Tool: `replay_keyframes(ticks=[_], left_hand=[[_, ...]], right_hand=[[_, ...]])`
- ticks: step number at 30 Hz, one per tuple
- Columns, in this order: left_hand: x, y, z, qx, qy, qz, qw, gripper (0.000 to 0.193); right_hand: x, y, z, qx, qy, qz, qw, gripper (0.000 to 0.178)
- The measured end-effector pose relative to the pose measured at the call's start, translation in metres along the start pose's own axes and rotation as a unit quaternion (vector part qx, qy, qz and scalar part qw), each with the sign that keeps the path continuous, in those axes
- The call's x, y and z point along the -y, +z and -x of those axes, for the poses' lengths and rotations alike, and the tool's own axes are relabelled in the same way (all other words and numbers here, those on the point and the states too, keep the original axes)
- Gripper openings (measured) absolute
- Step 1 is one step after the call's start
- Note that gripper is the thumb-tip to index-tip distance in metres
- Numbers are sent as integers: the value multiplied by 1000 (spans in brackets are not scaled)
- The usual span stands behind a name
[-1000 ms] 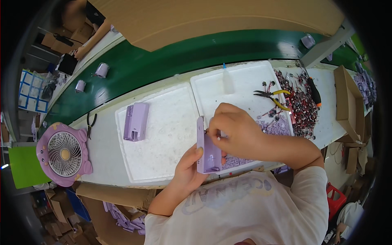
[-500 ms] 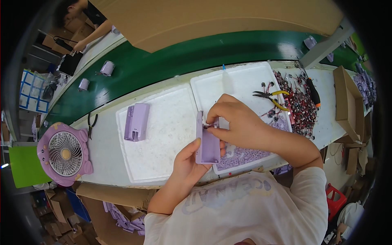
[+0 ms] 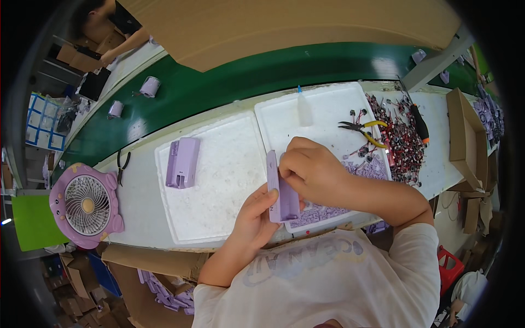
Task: The person assembles plastic fan casings by applying glue from a bottle into the housings and inserting small components into each casing by hand.
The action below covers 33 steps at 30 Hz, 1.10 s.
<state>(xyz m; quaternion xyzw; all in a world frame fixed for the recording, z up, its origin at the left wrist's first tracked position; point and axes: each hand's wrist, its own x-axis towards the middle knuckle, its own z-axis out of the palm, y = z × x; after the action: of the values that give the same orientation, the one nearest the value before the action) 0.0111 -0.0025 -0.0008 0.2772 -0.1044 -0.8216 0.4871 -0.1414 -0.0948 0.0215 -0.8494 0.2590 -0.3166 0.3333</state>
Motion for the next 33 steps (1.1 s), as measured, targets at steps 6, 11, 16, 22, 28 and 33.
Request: replay_keyframes(ticks=[6,11,16,22,28,33], left_hand=[[-1,-10,-5,16,-11,65,998,47],[-1,-10,-5,19,-11,107,994,47],[-1,-11,-4,36,11,130,991,45],[0,-2,-6,-1,6,113,994,41],[-49,-22,8,-144,287,-397,860,37],[-126,-83,28,-448,279,-798,291,30]], right_hand=[[2,-11,-12,77,166,-50,982,11],[0,-14,-12,65,114,-61,990,12],[2,-20,-9,7,-7,14,1000,15],[30,-15,6,73,-98,76,990,24],[3,-44,-24,-10,-92,109,990,15],[-110,-92,-55,-92,14,347,933,12]])
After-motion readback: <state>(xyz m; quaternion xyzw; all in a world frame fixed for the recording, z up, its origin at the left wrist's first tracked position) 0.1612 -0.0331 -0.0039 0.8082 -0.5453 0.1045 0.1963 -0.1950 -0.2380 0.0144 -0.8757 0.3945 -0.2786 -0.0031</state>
